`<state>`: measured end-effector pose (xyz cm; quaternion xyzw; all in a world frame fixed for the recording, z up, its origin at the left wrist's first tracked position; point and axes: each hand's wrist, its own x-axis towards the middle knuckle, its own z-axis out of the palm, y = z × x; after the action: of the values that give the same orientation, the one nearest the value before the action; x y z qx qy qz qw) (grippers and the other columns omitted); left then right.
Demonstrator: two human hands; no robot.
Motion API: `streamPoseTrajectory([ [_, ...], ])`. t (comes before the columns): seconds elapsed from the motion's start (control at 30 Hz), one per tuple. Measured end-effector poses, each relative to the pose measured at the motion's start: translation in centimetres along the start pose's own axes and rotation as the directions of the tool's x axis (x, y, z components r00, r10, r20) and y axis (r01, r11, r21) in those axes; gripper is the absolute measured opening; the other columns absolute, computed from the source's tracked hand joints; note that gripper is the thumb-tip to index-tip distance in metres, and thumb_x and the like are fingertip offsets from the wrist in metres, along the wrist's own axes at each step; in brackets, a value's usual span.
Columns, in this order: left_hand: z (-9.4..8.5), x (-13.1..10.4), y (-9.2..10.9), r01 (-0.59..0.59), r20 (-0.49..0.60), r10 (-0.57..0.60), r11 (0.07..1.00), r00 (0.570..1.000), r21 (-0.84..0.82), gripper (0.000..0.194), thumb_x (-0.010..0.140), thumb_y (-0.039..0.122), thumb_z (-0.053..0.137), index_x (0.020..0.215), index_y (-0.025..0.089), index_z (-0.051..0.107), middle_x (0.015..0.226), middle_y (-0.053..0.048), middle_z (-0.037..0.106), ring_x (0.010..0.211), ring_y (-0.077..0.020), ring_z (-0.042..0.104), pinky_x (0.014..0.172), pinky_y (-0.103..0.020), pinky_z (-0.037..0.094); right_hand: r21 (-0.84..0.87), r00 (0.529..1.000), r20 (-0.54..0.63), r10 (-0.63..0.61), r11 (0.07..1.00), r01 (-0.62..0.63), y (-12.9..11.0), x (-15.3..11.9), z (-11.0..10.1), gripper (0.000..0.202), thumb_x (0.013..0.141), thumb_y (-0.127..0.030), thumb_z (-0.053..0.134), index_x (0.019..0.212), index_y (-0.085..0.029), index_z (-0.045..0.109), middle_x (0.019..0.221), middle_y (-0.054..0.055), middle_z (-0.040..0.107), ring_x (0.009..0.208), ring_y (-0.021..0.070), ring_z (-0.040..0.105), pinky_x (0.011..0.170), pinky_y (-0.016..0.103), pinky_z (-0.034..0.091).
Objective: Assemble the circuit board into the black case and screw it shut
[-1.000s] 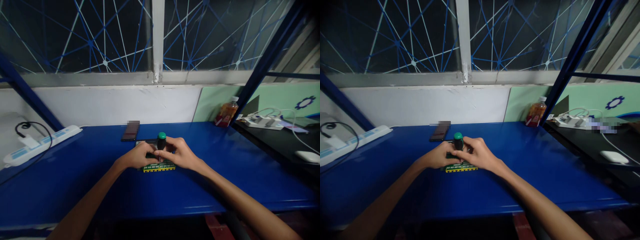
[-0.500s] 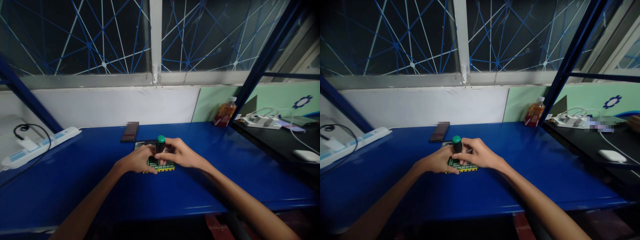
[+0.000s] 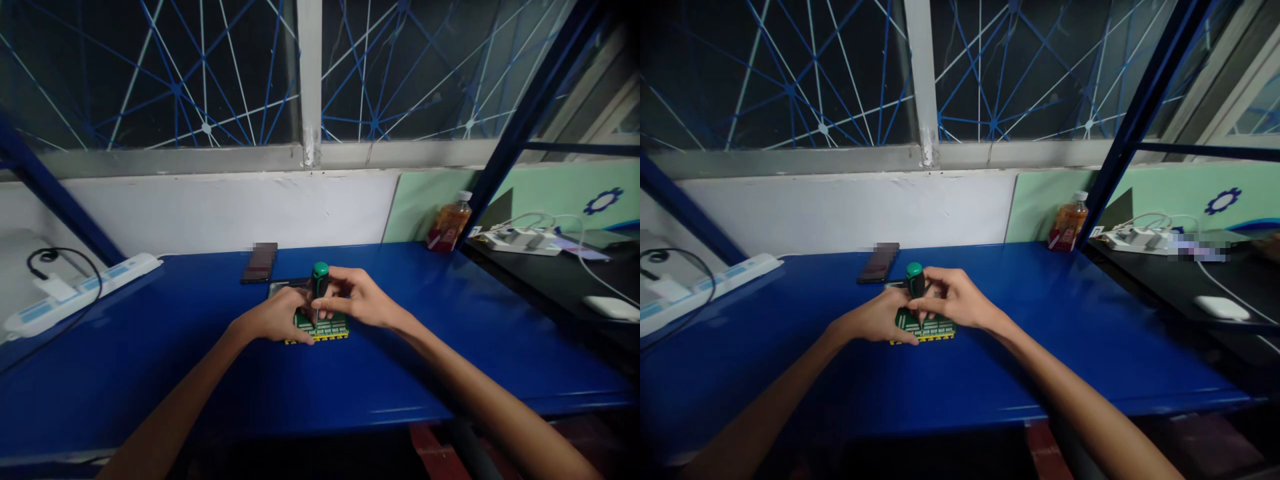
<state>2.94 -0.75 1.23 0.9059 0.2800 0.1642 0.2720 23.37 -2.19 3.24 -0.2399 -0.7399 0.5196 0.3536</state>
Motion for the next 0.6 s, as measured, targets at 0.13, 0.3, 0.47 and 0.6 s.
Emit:
streamPoseTrajectory([
  [0.13,-0.06,-0.01,0.01,0.020,0.007,-0.020,1.000,1.000,0.017,0.028,0.063,0.031,0.076,0.084,0.015,0.070,0.098,-0.008,0.066,0.088,-0.0230,0.061,0.076,-0.034,0.047,-0.061,1.000,-0.019,-0.005,0.998,0.004,0.08,0.00,-0.46,0.021,0.077,-0.033,0.070,0.080,-0.017,0.057,0.065,0.000,0.066,0.059,0.0136,0.061,0.058,0.029,0.051],
  [0.3,-0.63,-0.09,0.43,-0.015,0.015,0.016,0.999,1.000,-0.044,0.021,0.073,0.031,0.070,0.090,0.018,0.071,0.101,-0.007,0.068,0.092,-0.0217,0.062,0.080,-0.033,0.047,-0.056,0.999,0.039,0.000,0.998,0.002,-0.14,-0.07,-0.84,0.022,0.080,-0.034,0.067,0.088,-0.016,0.059,0.071,0.001,0.067,0.062,0.0136,0.062,0.060,0.030,0.053],
  [0.47,-0.79,-0.14,0.40,0.000,-0.008,-0.001,0.992,1.000,-0.130,0.016,0.083,0.027,0.062,0.090,0.017,0.073,0.092,-0.008,0.071,0.086,-0.0190,0.063,0.078,-0.031,0.047,-0.081,0.996,0.084,0.006,0.997,0.001,-0.37,-0.25,-0.73,0.024,0.083,-0.033,0.064,0.098,-0.015,0.059,0.076,0.003,0.067,0.064,0.0134,0.062,0.060,0.030,0.053],
  [0.6,-0.56,-0.15,0.08,0.022,-0.038,-0.027,0.992,0.999,-0.128,0.015,0.082,0.029,0.064,0.085,0.018,0.074,0.087,-0.007,0.072,0.082,-0.0183,0.064,0.074,-0.032,0.047,-0.090,0.998,0.064,-0.007,0.996,0.013,-0.24,-0.27,-0.28,0.025,0.083,-0.036,0.063,0.097,-0.016,0.058,0.074,0.002,0.065,0.061,0.0125,0.060,0.056,0.028,0.052],
])
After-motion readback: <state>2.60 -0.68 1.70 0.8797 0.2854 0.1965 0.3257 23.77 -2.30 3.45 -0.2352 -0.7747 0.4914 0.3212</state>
